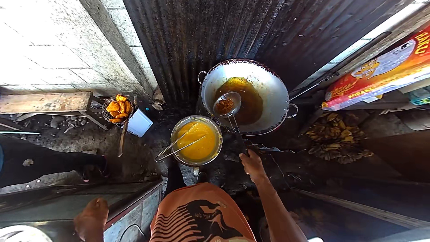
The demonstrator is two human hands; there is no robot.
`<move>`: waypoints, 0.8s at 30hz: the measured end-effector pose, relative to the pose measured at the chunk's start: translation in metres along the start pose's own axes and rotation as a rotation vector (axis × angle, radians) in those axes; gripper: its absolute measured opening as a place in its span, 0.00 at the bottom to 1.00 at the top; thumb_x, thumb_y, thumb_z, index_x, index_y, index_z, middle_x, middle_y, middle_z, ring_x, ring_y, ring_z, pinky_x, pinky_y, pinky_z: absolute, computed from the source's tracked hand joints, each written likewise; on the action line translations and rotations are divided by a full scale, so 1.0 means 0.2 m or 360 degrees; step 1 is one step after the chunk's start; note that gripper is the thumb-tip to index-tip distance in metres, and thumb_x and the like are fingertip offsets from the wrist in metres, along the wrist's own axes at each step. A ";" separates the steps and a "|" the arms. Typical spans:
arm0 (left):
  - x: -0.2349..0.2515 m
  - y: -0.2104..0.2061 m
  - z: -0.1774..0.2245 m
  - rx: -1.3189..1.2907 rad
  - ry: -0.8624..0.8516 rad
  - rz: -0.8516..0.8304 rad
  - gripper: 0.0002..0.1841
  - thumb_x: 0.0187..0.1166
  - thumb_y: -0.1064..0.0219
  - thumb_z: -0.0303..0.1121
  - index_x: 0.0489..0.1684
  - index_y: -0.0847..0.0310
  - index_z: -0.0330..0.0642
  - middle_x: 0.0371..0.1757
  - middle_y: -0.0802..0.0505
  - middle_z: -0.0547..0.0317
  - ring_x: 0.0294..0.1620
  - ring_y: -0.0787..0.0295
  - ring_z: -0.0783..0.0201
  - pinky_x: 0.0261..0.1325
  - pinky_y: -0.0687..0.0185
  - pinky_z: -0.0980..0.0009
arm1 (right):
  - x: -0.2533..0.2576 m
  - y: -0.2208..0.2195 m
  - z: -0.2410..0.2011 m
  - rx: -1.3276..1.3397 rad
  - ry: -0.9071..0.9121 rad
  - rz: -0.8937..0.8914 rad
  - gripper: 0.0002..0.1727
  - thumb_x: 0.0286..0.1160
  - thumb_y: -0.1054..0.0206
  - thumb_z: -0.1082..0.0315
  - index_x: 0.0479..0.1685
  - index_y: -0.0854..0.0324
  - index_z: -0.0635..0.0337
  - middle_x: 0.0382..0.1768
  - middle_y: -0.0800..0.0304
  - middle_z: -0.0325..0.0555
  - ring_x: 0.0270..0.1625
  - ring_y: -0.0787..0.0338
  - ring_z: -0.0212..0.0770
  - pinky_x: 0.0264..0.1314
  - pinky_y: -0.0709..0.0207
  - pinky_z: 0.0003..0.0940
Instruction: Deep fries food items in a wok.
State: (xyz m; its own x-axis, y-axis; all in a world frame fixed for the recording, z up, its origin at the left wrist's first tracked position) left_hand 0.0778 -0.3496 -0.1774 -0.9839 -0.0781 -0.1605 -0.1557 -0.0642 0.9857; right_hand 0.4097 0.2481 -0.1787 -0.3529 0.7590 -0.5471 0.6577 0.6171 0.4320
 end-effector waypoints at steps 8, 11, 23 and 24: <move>0.00 0.00 0.00 0.0021 0.0012 0.0007 0.19 0.89 0.44 0.45 0.54 0.09 0.45 0.50 0.05 0.38 0.59 0.10 0.34 0.64 0.25 0.28 | -0.11 -0.02 0.02 -0.0575 0.0036 0.0044 0.25 0.88 0.41 0.60 0.82 0.28 0.57 0.57 0.10 0.61 0.59 0.10 0.57 0.63 0.21 0.61; 0.00 0.00 0.00 0.0012 0.0023 0.0000 0.19 0.89 0.45 0.45 0.56 0.09 0.45 0.51 0.05 0.38 0.60 0.10 0.33 0.64 0.25 0.28 | -0.11 0.01 -0.01 -0.0535 0.0057 0.0097 0.23 0.87 0.40 0.62 0.78 0.25 0.59 0.54 0.10 0.60 0.56 0.10 0.56 0.61 0.20 0.60; -0.01 0.01 0.00 -0.0010 0.0035 -0.0013 0.19 0.89 0.45 0.45 0.55 0.10 0.45 0.50 0.05 0.37 0.60 0.11 0.31 0.62 0.24 0.27 | -0.15 0.03 0.01 -0.0580 0.0031 0.0090 0.24 0.88 0.41 0.61 0.79 0.26 0.58 0.55 0.10 0.61 0.57 0.10 0.58 0.62 0.21 0.61; -0.01 0.01 0.00 -0.0014 0.0035 -0.0009 0.19 0.89 0.44 0.45 0.56 0.09 0.45 0.50 0.05 0.37 0.60 0.11 0.31 0.62 0.25 0.27 | -0.16 0.03 0.02 -0.0509 0.0045 0.0103 0.23 0.88 0.40 0.62 0.78 0.24 0.58 0.54 0.10 0.60 0.56 0.10 0.56 0.61 0.21 0.60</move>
Point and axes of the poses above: each hand's wrist, its own x-axis towards the middle knuckle, its own y-axis out of the back of the hand, z = x × y, the point moved 7 cm from there along x, towards the middle knuckle
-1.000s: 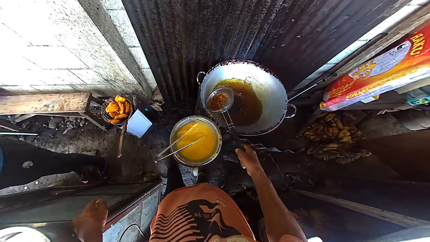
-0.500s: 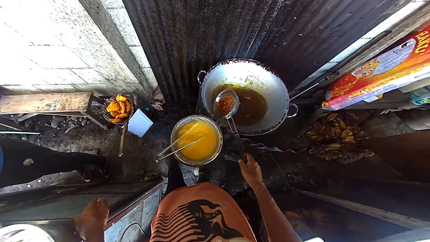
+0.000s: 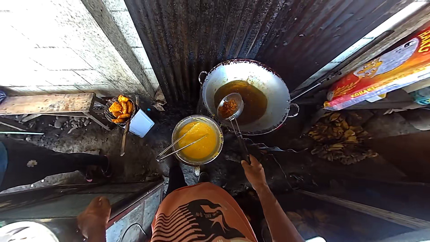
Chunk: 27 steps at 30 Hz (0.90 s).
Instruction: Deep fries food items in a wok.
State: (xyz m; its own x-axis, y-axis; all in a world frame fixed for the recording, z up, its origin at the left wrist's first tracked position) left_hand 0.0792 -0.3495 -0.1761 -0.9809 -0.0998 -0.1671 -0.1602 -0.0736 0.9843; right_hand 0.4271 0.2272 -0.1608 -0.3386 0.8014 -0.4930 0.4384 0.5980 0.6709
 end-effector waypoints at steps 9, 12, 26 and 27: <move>0.01 -0.01 0.00 0.0008 -0.0006 0.0021 0.19 0.89 0.45 0.45 0.56 0.09 0.46 0.50 0.05 0.39 0.61 0.10 0.33 0.64 0.25 0.28 | 0.00 0.01 -0.01 -0.0106 -0.0001 -0.0012 0.25 0.88 0.40 0.61 0.81 0.27 0.57 0.56 0.09 0.60 0.58 0.09 0.58 0.63 0.21 0.61; 0.01 -0.01 -0.01 -0.0008 -0.0015 0.0011 0.19 0.89 0.44 0.46 0.56 0.09 0.46 0.50 0.05 0.38 0.61 0.10 0.33 0.64 0.25 0.28 | -0.03 0.02 -0.01 0.0068 0.0057 0.0007 0.24 0.87 0.39 0.63 0.79 0.25 0.58 0.54 0.10 0.59 0.55 0.10 0.54 0.61 0.20 0.58; -0.01 0.00 0.01 -0.0001 -0.0025 0.0003 0.19 0.90 0.44 0.45 0.57 0.10 0.44 0.52 0.05 0.36 0.61 0.11 0.32 0.64 0.26 0.27 | 0.12 0.13 0.12 0.0279 -0.0105 0.0176 0.20 0.84 0.36 0.62 0.70 0.20 0.61 0.48 0.12 0.58 0.42 0.14 0.50 0.45 0.21 0.54; -0.01 0.00 0.01 0.0006 -0.0027 0.0003 0.19 0.90 0.44 0.45 0.56 0.09 0.44 0.52 0.05 0.36 0.61 0.11 0.32 0.64 0.26 0.27 | 0.17 0.16 0.13 0.0264 -0.0113 0.0204 0.19 0.85 0.37 0.61 0.68 0.20 0.61 0.47 0.13 0.58 0.42 0.15 0.51 0.44 0.22 0.55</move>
Point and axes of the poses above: each hand's wrist, its own x-axis towards the middle knuckle, its own y-axis out of the back of the hand, z = x × y, the point moved 7 cm from there along x, towards the middle knuckle
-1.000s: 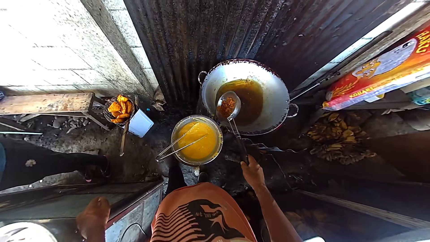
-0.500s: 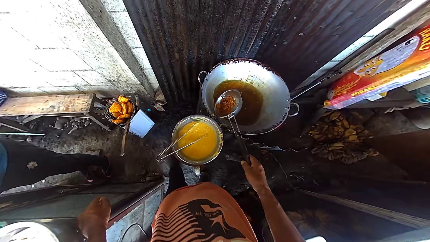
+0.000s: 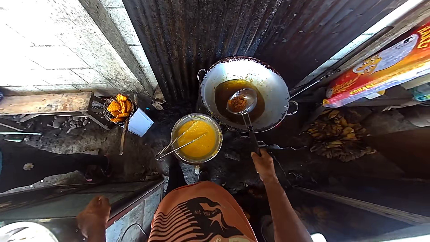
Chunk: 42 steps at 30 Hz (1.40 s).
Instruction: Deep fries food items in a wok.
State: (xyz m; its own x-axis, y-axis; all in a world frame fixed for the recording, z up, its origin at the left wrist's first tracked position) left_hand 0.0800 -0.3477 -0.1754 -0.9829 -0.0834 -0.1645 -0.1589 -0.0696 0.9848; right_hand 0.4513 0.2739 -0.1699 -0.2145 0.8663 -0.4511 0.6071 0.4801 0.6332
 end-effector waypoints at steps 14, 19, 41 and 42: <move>0.02 -0.02 -0.01 0.0065 -0.0011 -0.0016 0.20 0.90 0.47 0.47 0.58 0.10 0.46 0.52 0.05 0.39 0.61 0.11 0.33 0.64 0.25 0.28 | 0.50 0.22 -0.06 -0.1189 -0.0279 0.0066 0.26 0.86 0.47 0.62 0.82 0.34 0.56 0.64 0.12 0.64 0.70 0.13 0.63 0.67 0.22 0.65; 0.02 -0.02 -0.01 0.0076 -0.0013 -0.0042 0.20 0.89 0.46 0.46 0.57 0.10 0.46 0.52 0.05 0.38 0.61 0.10 0.34 0.64 0.25 0.28 | 0.60 -0.05 -0.05 -0.0546 -0.0135 -0.0099 0.23 0.86 0.43 0.61 0.75 0.25 0.63 0.65 0.15 0.67 0.70 0.15 0.64 0.70 0.25 0.66; 0.02 -0.02 -0.01 0.0099 -0.0009 -0.0076 0.20 0.89 0.45 0.44 0.60 0.10 0.44 0.54 0.05 0.38 0.62 0.11 0.33 0.68 0.27 0.29 | 0.50 -0.21 -0.26 0.1064 -0.0215 -0.0537 0.04 0.88 0.40 0.64 0.49 0.26 0.53 0.14 0.37 0.32 0.09 0.38 0.27 0.10 0.36 0.21; 0.02 -0.02 -0.01 0.0099 -0.0006 -0.0081 0.20 0.89 0.45 0.44 0.61 0.10 0.44 0.54 0.05 0.38 0.63 0.11 0.33 0.69 0.27 0.29 | 0.49 -0.16 -0.25 0.0992 -0.0177 -0.0487 0.05 0.89 0.40 0.64 0.51 0.26 0.54 0.14 0.37 0.33 0.09 0.38 0.27 0.10 0.37 0.21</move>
Point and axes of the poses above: each hand's wrist, its own x-axis towards the middle knuckle, its own y-axis out of the back of the hand, z = x × y, the point moved 7 cm from there along x, towards the middle knuckle
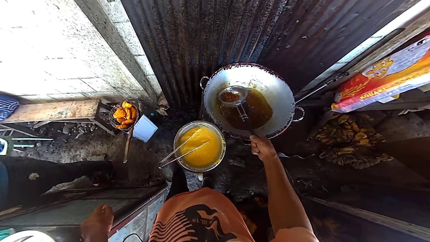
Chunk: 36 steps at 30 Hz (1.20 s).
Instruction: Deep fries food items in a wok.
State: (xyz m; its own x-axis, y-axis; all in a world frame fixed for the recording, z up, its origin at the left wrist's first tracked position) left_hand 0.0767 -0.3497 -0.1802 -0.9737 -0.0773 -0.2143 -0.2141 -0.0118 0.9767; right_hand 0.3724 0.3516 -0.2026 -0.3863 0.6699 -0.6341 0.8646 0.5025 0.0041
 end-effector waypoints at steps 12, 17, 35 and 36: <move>0.00 0.00 0.01 0.0037 -0.0012 0.0015 0.20 0.89 0.46 0.44 0.59 0.10 0.45 0.54 0.05 0.38 0.62 0.10 0.35 0.66 0.25 0.29 | -0.05 0.49 -0.29 -0.1881 -0.0029 0.0816 0.23 0.89 0.46 0.59 0.78 0.27 0.58 0.60 0.12 0.71 0.67 0.14 0.71 0.63 0.25 0.73; -0.01 0.01 0.02 0.0040 0.0031 -0.0021 0.21 0.89 0.48 0.45 0.59 0.10 0.45 0.54 0.05 0.37 0.62 0.11 0.33 0.65 0.25 0.28 | -0.03 0.45 -0.09 -0.2098 -0.0223 0.0638 0.26 0.89 0.51 0.59 0.84 0.34 0.55 0.65 0.13 0.67 0.70 0.13 0.66 0.66 0.22 0.68; 0.00 0.00 0.01 0.0092 -0.0007 0.0014 0.21 0.90 0.49 0.44 0.53 0.10 0.43 0.48 0.05 0.37 0.57 0.09 0.33 0.61 0.23 0.28 | 0.30 -0.39 0.03 -0.0111 -0.0089 0.0113 0.13 0.88 0.40 0.60 0.62 0.27 0.54 0.20 0.37 0.36 0.13 0.39 0.31 0.15 0.37 0.27; 0.00 0.00 0.01 0.0099 -0.0003 0.0010 0.21 0.90 0.50 0.45 0.53 0.10 0.43 0.48 0.05 0.37 0.57 0.09 0.33 0.61 0.23 0.28 | 0.32 -0.41 0.01 0.0004 -0.0088 0.0109 0.12 0.87 0.39 0.59 0.61 0.27 0.53 0.19 0.37 0.35 0.13 0.39 0.31 0.15 0.37 0.27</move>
State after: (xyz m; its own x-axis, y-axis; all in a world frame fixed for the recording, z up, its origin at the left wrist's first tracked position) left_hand 0.0759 -0.3473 -0.1795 -0.9751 -0.0752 -0.2084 -0.2124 0.0503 0.9759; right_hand 0.2785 0.3520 -0.2446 -0.3078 0.6716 -0.6740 0.8893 0.4549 0.0471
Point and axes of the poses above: each hand's wrist, its own x-axis towards the middle knuckle, its own y-axis out of the back of the hand, z = x × y, the point moved 7 cm from there along x, towards the middle knuckle
